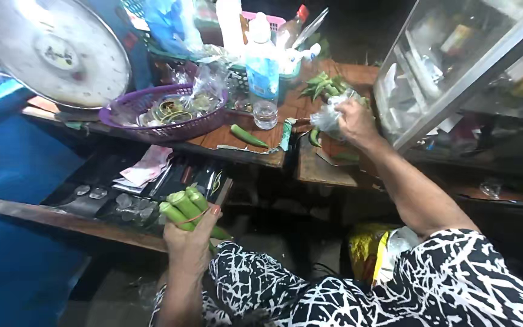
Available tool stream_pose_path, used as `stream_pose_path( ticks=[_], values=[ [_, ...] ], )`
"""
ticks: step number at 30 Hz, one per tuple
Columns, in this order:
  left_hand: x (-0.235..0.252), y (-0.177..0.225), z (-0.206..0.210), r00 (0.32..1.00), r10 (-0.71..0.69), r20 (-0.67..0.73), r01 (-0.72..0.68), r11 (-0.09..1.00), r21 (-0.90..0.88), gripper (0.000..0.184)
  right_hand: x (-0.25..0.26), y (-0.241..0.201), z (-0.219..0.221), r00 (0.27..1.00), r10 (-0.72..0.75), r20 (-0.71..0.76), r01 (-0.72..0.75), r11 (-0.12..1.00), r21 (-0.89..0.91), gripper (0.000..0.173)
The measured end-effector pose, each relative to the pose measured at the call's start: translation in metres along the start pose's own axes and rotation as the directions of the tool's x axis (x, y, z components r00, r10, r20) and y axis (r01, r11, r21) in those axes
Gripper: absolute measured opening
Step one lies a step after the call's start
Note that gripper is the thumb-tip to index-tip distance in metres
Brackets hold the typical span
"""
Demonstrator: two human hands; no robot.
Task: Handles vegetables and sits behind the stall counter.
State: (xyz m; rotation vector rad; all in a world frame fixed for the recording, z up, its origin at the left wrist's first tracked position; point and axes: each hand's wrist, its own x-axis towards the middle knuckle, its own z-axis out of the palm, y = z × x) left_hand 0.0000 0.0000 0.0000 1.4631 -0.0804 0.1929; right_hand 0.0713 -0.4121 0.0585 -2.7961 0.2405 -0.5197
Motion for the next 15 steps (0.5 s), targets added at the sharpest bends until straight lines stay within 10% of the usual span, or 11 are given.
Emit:
stream_pose_path(
  ticks=[5,9,15],
  values=[
    [0.002,0.002,0.000,1.000,0.002,-0.006,-0.002,1.000,0.012,0.047,0.008,-0.009,-0.001,0.950,0.114,0.290,-0.088,0.991,-0.101,0.082],
    [-0.001,0.004,0.002,1.000,-0.016,-0.012,0.017,0.999,0.050,0.051,0.027,-0.018,-0.003,0.915,0.114,0.388,-0.012,0.967,-0.255,0.036],
    [0.002,0.001,-0.001,1.000,-0.011,0.014,0.011,1.000,0.028,0.047,0.055,-0.009,-0.033,0.982,0.094,-0.163,-0.090,0.995,0.028,0.033]
  ],
)
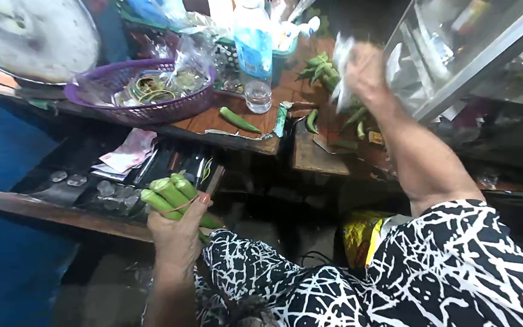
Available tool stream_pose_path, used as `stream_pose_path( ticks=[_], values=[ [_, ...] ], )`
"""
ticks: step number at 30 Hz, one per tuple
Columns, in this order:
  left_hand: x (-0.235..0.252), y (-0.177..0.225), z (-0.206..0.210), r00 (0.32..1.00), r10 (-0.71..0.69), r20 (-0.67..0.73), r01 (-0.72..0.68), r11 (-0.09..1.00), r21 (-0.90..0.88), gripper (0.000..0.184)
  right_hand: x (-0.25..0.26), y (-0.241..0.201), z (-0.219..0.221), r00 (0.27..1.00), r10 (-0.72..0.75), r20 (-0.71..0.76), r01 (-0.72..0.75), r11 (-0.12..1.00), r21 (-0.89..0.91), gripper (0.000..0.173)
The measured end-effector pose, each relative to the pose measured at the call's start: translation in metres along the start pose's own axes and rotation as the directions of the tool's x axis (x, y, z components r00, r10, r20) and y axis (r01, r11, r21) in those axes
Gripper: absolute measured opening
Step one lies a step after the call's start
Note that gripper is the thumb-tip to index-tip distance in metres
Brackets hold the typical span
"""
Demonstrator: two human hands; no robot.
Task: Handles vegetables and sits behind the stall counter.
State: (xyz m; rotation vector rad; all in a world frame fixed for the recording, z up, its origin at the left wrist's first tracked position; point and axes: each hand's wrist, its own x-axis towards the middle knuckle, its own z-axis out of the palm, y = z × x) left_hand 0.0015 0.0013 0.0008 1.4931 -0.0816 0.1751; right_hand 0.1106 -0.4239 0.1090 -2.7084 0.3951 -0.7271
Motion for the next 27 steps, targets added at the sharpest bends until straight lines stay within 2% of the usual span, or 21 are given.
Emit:
stream_pose_path(
  ticks=[2,3,4,5,6,8,10,13,15,18,20,21,22,25,27],
  values=[
    [-0.001,0.002,0.001,1.000,-0.004,0.002,0.004,1.000,-0.008,0.050,0.006,0.000,-0.017,0.969,-0.015,-0.246,0.032,0.997,0.064,0.032],
    [-0.001,0.002,0.002,1.000,-0.001,0.000,0.001,1.000,-0.013,0.049,0.009,0.002,-0.021,0.929,-0.029,-0.370,0.074,0.992,0.106,0.029],
    [-0.001,0.003,0.003,1.000,0.002,-0.007,-0.002,1.000,-0.017,0.048,0.012,0.003,-0.023,0.886,-0.042,-0.462,0.118,0.983,0.138,0.026],
    [-0.001,0.003,0.002,1.000,0.006,-0.011,-0.006,1.000,-0.021,0.047,0.012,0.004,-0.024,0.872,-0.047,-0.488,0.131,0.982,0.139,0.025],
    [-0.001,0.002,0.001,1.000,0.009,-0.008,-0.009,1.000,-0.030,0.047,0.009,0.003,-0.024,0.903,-0.040,-0.427,0.087,0.992,0.091,0.027],
    [-0.001,0.000,-0.001,1.000,0.021,0.005,-0.021,0.999,-0.040,0.047,-0.002,-0.003,-0.023,0.993,0.068,-0.099,-0.078,0.992,-0.100,0.034],
    [-0.001,-0.002,-0.003,0.999,0.030,0.021,-0.029,0.998,-0.047,0.047,-0.010,-0.004,-0.018,0.978,0.179,0.103,-0.146,0.952,-0.269,0.033],
    [-0.001,-0.002,-0.003,0.998,0.041,0.036,-0.039,0.997,-0.059,0.047,-0.018,-0.007,-0.017,0.936,0.247,0.250,-0.113,0.885,-0.452,0.035],
    [0.001,-0.004,-0.004,0.998,0.042,0.043,-0.039,0.996,-0.076,0.049,-0.017,-0.002,-0.015,0.899,0.253,0.358,-0.069,0.888,-0.454,0.041],
    [0.001,-0.006,-0.005,0.998,0.052,0.045,-0.048,0.995,-0.088,0.050,-0.012,0.016,0.001,0.851,0.152,0.503,0.000,0.957,-0.289,0.054],
    [0.001,-0.006,-0.005,0.997,0.068,0.046,-0.063,0.994,-0.091,0.049,-0.018,0.021,0.015,0.826,0.146,0.545,-0.010,0.970,-0.244,0.065],
    [0.001,-0.006,-0.005,0.996,0.071,0.045,-0.067,0.994,-0.088,0.049,-0.023,0.020,0.020,0.828,0.154,0.539,-0.011,0.966,-0.259,0.072],
    [0.001,-0.006,-0.004,0.996,0.073,0.041,-0.069,0.994,-0.086,0.050,-0.026,0.017,0.022,0.845,0.150,0.513,-0.004,0.962,-0.274,0.072],
    [0.001,-0.007,-0.005,0.997,0.073,0.035,-0.070,0.994,-0.086,0.052,-0.025,0.002,0.017,0.915,0.127,0.382,0.032,0.922,-0.385,0.032],
    [0.000,-0.007,-0.005,0.996,0.073,0.041,-0.069,0.993,-0.091,0.052,-0.017,0.000,0.009,0.943,0.114,0.313,0.013,0.926,-0.377,0.027]
  ],
)
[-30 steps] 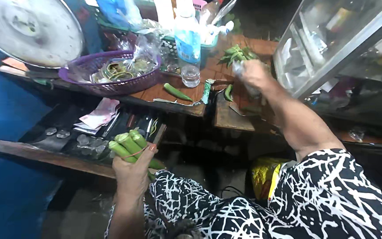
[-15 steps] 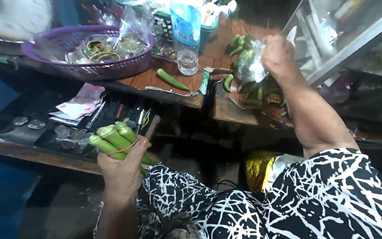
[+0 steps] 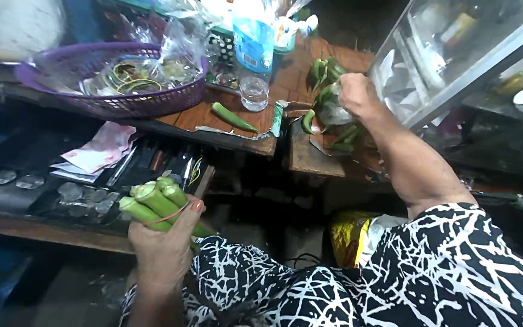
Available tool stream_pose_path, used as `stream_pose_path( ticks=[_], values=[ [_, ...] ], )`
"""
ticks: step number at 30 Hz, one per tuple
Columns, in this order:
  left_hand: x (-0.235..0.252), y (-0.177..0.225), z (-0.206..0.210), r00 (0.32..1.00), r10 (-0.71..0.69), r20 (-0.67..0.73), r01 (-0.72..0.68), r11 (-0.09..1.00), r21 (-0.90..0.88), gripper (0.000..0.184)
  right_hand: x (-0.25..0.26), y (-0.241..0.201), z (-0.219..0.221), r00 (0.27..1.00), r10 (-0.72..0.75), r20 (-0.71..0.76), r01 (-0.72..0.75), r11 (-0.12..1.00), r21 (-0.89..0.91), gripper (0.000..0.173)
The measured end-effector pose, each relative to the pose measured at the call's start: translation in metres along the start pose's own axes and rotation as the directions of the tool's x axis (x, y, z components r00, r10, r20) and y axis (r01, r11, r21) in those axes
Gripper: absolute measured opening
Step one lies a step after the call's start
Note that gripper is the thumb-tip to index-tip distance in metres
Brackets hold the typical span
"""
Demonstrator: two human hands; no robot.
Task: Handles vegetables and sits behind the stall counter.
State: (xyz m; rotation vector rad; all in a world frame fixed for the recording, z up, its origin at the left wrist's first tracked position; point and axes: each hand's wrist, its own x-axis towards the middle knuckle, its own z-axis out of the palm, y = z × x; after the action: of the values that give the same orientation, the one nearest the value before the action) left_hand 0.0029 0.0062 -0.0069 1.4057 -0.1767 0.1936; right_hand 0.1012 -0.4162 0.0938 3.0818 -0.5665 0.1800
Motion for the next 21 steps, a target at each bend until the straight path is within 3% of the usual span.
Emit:
stream_pose_path(
  ticks=[3,5,7,8,9,11,13,14,16,17,21],
  values=[
    [-0.001,0.001,-0.002,1.000,-0.015,-0.005,0.015,1.000,-0.011,0.052,0.011,0.009,-0.020,0.941,0.001,-0.339,0.047,0.990,0.134,0.034],
    [-0.001,0.000,-0.003,1.000,-0.024,0.000,0.024,1.000,-0.013,0.052,0.016,0.008,-0.033,0.832,0.004,-0.555,0.096,0.984,0.152,0.036],
    [0.000,-0.001,-0.003,0.999,-0.031,0.007,0.031,0.999,-0.016,0.051,0.021,0.009,-0.037,0.741,-0.033,-0.671,0.152,0.981,0.120,0.033],
    [0.000,-0.001,-0.003,0.999,-0.030,0.011,0.030,0.999,-0.015,0.051,0.021,0.010,-0.036,0.762,-0.053,-0.645,0.146,0.985,0.091,0.033],
    [0.000,-0.001,-0.004,1.000,-0.026,0.015,0.026,1.000,-0.014,0.051,0.018,0.009,-0.036,0.840,-0.057,-0.540,0.114,0.991,0.072,0.033],
    [0.000,0.000,-0.005,1.000,-0.019,0.019,0.019,1.000,-0.012,0.051,0.008,0.003,-0.037,0.982,-0.011,-0.186,0.017,0.999,0.029,0.033],
    [0.000,0.001,-0.005,1.000,-0.017,0.025,0.017,1.000,-0.005,0.052,0.003,0.005,-0.028,0.994,-0.008,0.105,0.004,0.999,0.039,0.040],
    [0.000,0.001,-0.005,0.999,-0.015,0.029,0.015,1.000,-0.001,0.052,0.003,0.010,-0.018,0.979,-0.023,0.204,0.014,0.999,0.046,0.053],
    [0.000,0.001,-0.004,0.999,-0.018,0.035,0.019,1.000,-0.011,0.051,0.000,0.020,0.004,0.959,-0.029,0.281,0.022,0.999,0.026,0.073],
    [0.000,0.002,-0.004,0.999,-0.022,0.032,0.023,1.000,-0.019,0.050,-0.002,0.026,0.012,0.957,-0.033,0.289,0.026,0.999,0.030,0.074],
    [-0.001,0.003,-0.004,0.999,-0.038,0.034,0.038,0.999,0.002,0.055,-0.012,0.022,0.004,0.972,0.001,0.235,0.007,0.999,-0.032,0.032]
  ],
)
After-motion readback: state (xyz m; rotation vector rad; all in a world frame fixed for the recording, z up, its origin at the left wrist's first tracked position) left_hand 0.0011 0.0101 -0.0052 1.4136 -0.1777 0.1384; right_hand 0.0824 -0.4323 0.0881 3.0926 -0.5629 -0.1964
